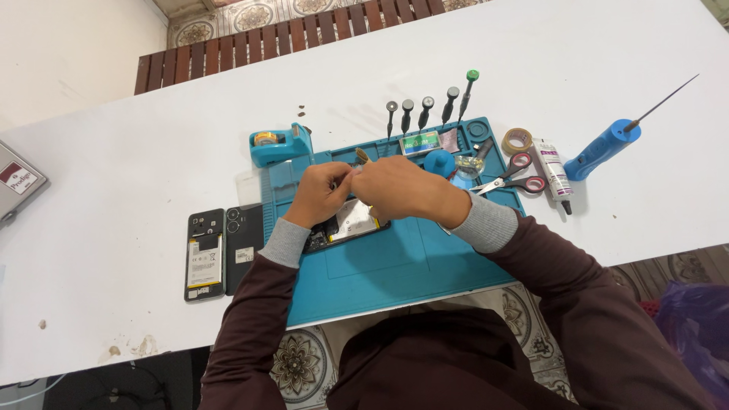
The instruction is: The person removes a camera module from a disassembled smartphone, then uses a screwdriver to fasten it into a different phone chassis. Afterward, they use a wooden stick to wipe the screen and edges of a separate smartphone. The clip ends before the device is fully reassembled.
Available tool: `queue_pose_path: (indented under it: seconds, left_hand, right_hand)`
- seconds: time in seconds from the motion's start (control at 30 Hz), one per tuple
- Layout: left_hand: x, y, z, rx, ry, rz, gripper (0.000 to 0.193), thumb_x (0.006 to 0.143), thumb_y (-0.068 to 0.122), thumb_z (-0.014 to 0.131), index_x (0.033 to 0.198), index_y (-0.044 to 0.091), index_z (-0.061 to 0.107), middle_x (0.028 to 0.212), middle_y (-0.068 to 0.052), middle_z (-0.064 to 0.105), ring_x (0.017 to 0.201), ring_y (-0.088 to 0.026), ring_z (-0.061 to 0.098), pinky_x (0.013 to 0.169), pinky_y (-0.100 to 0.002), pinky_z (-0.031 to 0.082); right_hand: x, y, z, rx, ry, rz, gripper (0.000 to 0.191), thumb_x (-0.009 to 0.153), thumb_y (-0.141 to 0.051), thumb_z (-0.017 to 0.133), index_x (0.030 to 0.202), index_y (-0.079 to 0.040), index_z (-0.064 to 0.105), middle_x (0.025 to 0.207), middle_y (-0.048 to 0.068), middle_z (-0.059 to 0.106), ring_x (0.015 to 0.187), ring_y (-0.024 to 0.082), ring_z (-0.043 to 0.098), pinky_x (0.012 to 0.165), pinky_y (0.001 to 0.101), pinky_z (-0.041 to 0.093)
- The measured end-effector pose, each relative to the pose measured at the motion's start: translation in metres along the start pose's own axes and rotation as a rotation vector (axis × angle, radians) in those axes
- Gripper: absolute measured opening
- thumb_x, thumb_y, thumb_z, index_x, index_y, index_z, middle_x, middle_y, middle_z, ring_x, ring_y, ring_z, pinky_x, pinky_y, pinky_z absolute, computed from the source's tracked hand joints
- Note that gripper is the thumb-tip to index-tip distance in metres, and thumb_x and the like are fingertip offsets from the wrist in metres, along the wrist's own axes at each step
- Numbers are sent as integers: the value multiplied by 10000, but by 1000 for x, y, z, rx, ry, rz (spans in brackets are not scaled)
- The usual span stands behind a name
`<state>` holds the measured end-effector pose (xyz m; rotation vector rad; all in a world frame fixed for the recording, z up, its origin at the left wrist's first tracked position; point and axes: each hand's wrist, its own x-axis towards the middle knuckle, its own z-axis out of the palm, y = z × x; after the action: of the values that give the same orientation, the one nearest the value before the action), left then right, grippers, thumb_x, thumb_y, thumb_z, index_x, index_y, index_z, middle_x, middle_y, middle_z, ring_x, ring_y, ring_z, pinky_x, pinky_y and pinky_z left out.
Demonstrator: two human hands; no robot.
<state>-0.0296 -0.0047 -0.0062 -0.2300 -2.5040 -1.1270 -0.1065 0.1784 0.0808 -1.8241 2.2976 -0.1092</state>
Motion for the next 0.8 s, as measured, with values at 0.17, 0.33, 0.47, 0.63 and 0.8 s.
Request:
queue_pose_path:
  seconds: [0.17, 0.33, 0.47, 0.63, 0.8]
  left_hand:
    - [0, 7, -4, 11, -51, 17, 205, 919, 261, 748, 967, 62, 764, 730, -25, 703, 553, -92, 581, 504, -263, 454]
    - [-1, 19, -5, 32, -23, 246, 333, 894, 267, 779, 1147, 56, 729, 951, -56, 757, 718, -137, 638, 635, -287, 523]
    - [0, 20, 2, 156, -59, 184, 396, 816, 307, 859, 1115, 68, 759, 927, -62, 768, 724, -172, 656, 606, -312, 532]
    - [-1, 17, 2, 100, -48, 185, 301, 880, 280, 824, 1099, 83, 767, 975, -45, 758, 795, -149, 687, 679, -305, 557]
    - [-1, 40, -7, 227, -133, 113, 242, 924, 339, 774, 1014, 115, 794, 905, -35, 750, 829, -200, 665, 724, -346, 549]
  right_hand:
    - [-20, 6, -28, 10, -23, 26, 67, 831, -106, 676, 804, -46, 664, 622, 139, 671, 594, 314, 683, 549, 437, 512]
    - [-28, 14, -48, 105, 170, 61, 112, 912, -163, 655, 913, -55, 683, 631, 149, 663, 583, 334, 662, 562, 471, 499]
    - [-27, 17, -53, 85, 129, 109, 124, 912, -164, 644, 922, -60, 711, 652, 115, 682, 590, 274, 687, 586, 426, 535]
    - [-27, 18, -54, 121, 210, 42, 131, 888, -164, 668, 943, -57, 720, 666, 107, 707, 596, 259, 695, 586, 404, 533]
    - [-33, 16, -63, 154, 257, -52, 140, 878, -186, 703, 937, -59, 716, 679, 91, 720, 594, 250, 697, 591, 391, 532]
